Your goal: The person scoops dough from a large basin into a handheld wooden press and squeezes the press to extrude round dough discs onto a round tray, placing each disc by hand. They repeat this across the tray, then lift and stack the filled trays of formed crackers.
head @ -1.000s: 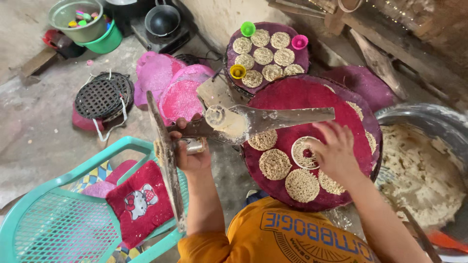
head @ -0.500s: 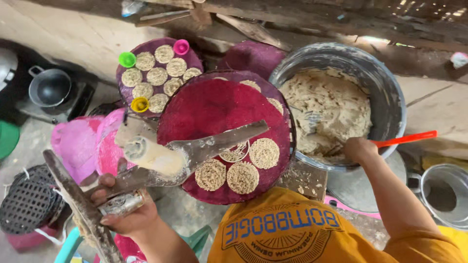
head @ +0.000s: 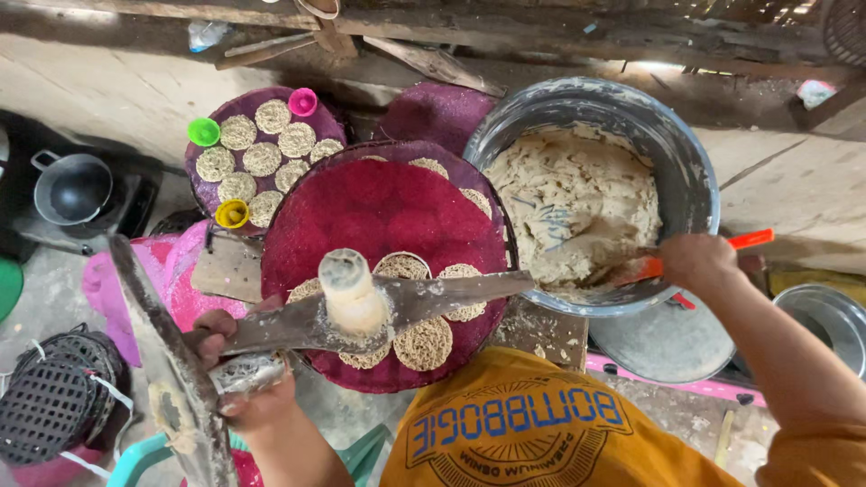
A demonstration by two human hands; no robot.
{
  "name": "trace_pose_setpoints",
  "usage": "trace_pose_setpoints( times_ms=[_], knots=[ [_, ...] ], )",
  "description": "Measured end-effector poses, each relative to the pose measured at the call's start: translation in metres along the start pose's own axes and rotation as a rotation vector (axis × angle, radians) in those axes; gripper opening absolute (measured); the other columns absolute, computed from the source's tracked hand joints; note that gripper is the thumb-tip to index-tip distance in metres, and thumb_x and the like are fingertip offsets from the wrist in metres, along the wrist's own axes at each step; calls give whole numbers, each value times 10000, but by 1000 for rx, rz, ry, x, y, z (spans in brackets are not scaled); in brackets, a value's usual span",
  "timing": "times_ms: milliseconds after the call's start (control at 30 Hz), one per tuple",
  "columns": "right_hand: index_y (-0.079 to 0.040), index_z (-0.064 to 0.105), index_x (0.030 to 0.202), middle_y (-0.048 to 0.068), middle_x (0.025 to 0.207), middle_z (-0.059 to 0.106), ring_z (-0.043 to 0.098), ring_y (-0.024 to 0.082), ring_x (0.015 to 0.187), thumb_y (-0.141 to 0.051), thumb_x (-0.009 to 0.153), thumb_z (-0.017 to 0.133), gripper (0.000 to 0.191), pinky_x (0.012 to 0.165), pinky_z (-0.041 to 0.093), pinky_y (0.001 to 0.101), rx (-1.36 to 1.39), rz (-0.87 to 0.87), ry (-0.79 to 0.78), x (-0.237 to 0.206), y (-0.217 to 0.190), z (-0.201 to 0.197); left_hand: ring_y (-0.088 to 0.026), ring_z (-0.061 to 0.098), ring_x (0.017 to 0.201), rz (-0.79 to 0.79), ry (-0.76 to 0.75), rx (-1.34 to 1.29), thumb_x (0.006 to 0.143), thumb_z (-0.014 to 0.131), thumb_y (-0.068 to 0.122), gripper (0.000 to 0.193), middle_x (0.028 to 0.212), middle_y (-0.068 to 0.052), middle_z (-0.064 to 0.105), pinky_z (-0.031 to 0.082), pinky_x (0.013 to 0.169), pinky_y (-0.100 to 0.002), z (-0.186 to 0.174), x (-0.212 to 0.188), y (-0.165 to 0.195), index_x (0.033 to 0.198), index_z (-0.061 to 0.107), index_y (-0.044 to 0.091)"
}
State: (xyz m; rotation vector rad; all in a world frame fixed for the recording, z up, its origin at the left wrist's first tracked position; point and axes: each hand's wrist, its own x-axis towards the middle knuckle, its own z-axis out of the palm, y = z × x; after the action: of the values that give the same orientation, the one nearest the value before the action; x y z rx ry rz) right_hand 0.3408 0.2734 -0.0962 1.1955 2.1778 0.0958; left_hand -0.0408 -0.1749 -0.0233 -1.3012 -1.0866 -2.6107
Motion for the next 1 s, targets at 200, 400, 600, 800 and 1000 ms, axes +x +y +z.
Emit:
trace_pose_setpoints(
  times_ms=[200,400,600,800,1000],
  knots=[
    [-146,788,1139,131,1192,764,739,310,1135,-476,939,630,416,942,597,437,118,-103,-24,12,-35,23,-160,507,1186,15,-53,44,917,785,477,565,1285,61,601,592,1003,-602,9,-1,3,1361,622,169],
    [-132,778,1154,160,1195,753,717,342,1140,-472,936,649,423,957,589,447,148,-126,-113,21,-42,31,-181,531,1237,-44,-62,17,884,813,442,627,1275,4,586,590,1004,-596,25,-2,1,1381,603,122],
    [-241,805,1164,85,1109,771,740,313,1014,-410,922,612,353,917,590,443,264,-381,10,26,-21,40,-195,566,1219,-65,-64,16,852,813,403,650,1277,-13,601,566,1008,-534,39,1,-2,1389,578,125],
    [-197,723,1344,80,663,626,506,179,537,-288,952,684,404,498,419,358,963,-217,-249,-9,54,29,-210,601,1201,-228,-213,65,819,814,364,677,1279,-31,615,541,1011,-473,59,5,-12,1398,553,127],
    [-108,731,1347,21,631,445,384,121,552,-208,988,649,381,452,340,314,1217,-400,-13,-47,160,10,-224,637,1183,-707,-521,236,787,814,326,710,1281,-49,630,517,1015,-411,125,4,-79,1406,527,130]
  ],
)
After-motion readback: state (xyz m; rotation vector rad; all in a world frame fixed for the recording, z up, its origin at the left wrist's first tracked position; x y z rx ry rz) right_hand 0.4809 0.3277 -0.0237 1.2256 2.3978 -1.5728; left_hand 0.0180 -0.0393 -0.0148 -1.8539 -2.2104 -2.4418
